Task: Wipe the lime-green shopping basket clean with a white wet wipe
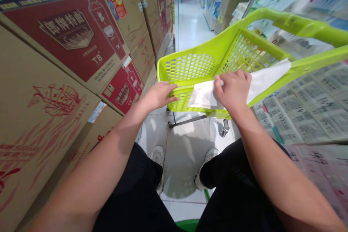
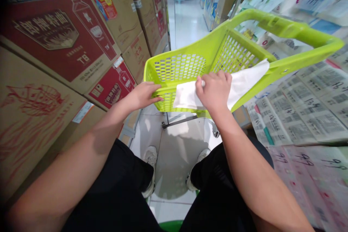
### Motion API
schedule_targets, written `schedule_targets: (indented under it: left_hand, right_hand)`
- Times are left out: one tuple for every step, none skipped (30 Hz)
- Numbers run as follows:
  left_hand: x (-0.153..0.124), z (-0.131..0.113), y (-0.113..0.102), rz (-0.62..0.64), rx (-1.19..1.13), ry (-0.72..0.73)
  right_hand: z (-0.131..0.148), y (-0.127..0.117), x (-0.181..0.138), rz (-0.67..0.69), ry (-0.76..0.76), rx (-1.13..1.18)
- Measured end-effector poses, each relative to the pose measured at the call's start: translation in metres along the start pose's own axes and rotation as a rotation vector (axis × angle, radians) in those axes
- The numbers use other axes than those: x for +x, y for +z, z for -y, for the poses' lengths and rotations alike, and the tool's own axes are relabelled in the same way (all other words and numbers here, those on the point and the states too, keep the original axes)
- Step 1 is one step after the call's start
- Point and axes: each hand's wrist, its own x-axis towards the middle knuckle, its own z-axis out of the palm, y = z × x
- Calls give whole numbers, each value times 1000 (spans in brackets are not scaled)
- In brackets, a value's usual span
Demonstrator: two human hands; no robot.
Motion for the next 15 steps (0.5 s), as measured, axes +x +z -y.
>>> schedule_targets:
  left_hand:
    - [0, -2, 1, -11, -3, 1]
    - [1, -4, 2, -22, -10, 4]
    - [1, -5, 2, -34, -19, 10]
    - [1, -6, 2, -44, -27, 17]
    - [1, -6, 2, -51, -34, 25]
    - [1, -6, 2, -53, -39, 33]
    - [1, -5, 2, -53, -40, 40]
    - [0, -4, 1, -51, -34, 42]
    - [0, -2, 0, -45, -23, 39]
    - [0, -1, -1, -36, -7, 33]
    - [0, 0, -1, -26, 10, 26]
    - [0, 1, -1, -17, 27, 17]
    - [0, 2, -1, -10, 41, 8]
    - [0, 1, -1, -6, 49, 2]
    - [0, 0, 0, -6, 51, -2]
  right_hand:
    - [8, 2, -5, -2, -28, -1]
    - [19, 5, -10, 2, -65, 0]
    - [33, 7, -16, 12, -107, 8]
    - [45, 9, -21, 23, -147, 22]
    - [56, 10, -24, 34, -184, 38]
    - [64, 10, -26, 48, -215, 55]
    - [67, 10, -26, 61, -235, 69]
    - [64, 9, -24, 71, -238, 76]
    - [57, 7, -20, 76, -221, 74]
    - [46, 6, -15, 73, -187, 65]
    - [32, 4, -9, 61, -139, 51]
    - [18, 3, -4, 41, -83, 32]
    - [5, 3, 0, 22, -32, 11]
    - [-5, 2, 3, 7, 6, -9]
    - [-11, 3, 4, -2, 31, -27]
